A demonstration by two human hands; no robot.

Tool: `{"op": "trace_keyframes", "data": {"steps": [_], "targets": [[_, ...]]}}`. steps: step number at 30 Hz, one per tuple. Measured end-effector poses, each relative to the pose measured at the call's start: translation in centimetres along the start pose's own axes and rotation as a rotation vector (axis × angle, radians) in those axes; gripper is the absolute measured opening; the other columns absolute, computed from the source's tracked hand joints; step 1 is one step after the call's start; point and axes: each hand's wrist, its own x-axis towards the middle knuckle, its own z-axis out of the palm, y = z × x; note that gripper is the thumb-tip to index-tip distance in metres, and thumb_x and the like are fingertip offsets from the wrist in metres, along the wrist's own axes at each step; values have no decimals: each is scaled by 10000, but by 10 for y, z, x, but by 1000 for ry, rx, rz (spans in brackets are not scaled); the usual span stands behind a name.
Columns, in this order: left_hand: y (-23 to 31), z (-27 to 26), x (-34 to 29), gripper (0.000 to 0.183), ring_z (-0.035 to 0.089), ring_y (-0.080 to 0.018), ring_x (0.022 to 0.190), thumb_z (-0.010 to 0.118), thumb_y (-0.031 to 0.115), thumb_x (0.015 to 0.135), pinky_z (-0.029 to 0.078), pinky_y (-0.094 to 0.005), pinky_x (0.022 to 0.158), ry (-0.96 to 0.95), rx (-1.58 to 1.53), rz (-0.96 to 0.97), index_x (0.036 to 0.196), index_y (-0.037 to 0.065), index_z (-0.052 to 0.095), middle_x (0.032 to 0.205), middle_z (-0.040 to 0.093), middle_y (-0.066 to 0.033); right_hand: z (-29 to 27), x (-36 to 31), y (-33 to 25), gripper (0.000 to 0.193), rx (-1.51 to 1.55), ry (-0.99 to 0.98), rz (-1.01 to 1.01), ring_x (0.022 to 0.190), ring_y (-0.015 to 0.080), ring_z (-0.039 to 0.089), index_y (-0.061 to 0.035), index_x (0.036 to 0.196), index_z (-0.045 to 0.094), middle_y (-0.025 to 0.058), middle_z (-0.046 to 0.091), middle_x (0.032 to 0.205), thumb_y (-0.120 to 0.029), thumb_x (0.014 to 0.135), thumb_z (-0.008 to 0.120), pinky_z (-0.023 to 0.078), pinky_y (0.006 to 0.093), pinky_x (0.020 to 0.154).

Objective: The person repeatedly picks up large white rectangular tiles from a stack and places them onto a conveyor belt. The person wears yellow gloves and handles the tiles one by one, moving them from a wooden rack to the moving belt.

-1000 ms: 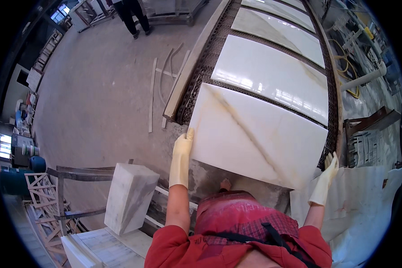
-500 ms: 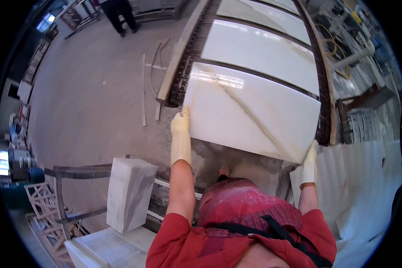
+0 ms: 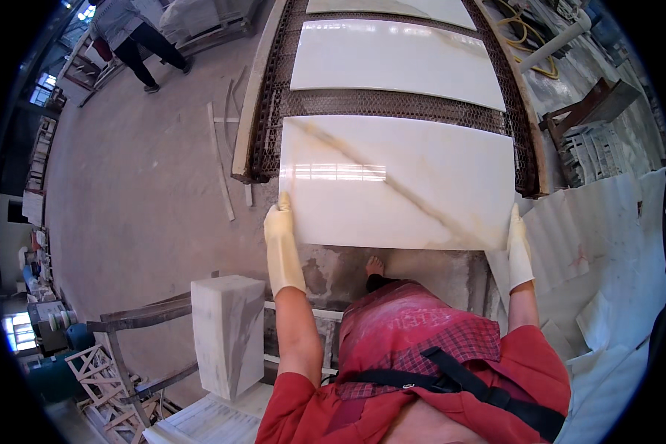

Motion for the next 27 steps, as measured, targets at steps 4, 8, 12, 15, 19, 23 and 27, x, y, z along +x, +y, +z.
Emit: {"op": "trace_keyframes", "data": {"steps": [4, 8, 12, 15, 19, 23, 27], "targets": [[12, -6, -4, 904, 564, -438, 1219, 289, 776, 915, 429, -503, 1035, -6, 61, 16, 1196, 4, 668, 1229, 632, -284, -1, -20, -21, 773, 23, -168, -49, 1057, 249, 665, 48, 1306, 584, 163, 674, 1212, -635, 990, 408, 533, 379, 894], [12, -4, -4, 908, 577, -433, 1208, 301, 773, 918, 427, -489, 1044, -28, 58, 21, 1213, -7, 662, 1221, 635, -289, -10, -32, -30, 780, -15, -160, -96, 1055, 256, 666, 52, 1300, 587, 167, 675, 1207, -639, 989, 401, 533, 382, 895], [25, -9, -8, 895, 597, -375, 1205, 339, 759, 921, 428, -448, 1043, -84, 41, -3, 1233, -18, 656, 1244, 648, -248, -13, -32, -35, 787, -31, -121, -132, 1053, 262, 666, 56, 1293, 589, 171, 676, 1203, -643, 989, 395, 532, 385, 896], [33, -17, -11, 872, 607, -368, 1192, 356, 750, 921, 435, -442, 1035, -65, 60, -7, 1217, -8, 670, 1222, 665, -234, -15, -31, -35, 792, -62, -99, -146, 1051, 267, 667, 59, 1288, 591, 173, 678, 1200, -646, 988, 390, 532, 387, 897], [22, -17, 10, 819, 577, -415, 1222, 314, 692, 949, 430, -496, 1031, -41, 97, 21, 1149, 1, 704, 1204, 655, -262, -4, -26, -45, 800, -116, -94, -167, 1049, 274, 667, 63, 1282, 594, 177, 679, 1195, -650, 988, 383, 531, 390, 898], [43, -29, 7, 876, 546, -409, 1267, 321, 754, 910, 402, -478, 1075, -82, 52, 8, 1191, 8, 685, 1267, 618, -270, -2, -11, -53, 807, -184, -41, -184, 1046, 280, 668, 67, 1276, 596, 181, 680, 1191, -654, 987, 376, 531, 393, 899], [37, -24, 14, 866, 541, -404, 1269, 318, 739, 928, 402, -477, 1075, -97, 37, 44, 1212, 0, 668, 1278, 610, -273, 5, 0, -57, 815, -262, -3, -206, 1044, 287, 668, 71, 1269, 599, 184, 682, 1186, -658, 987, 369, 530, 396, 900]]}}
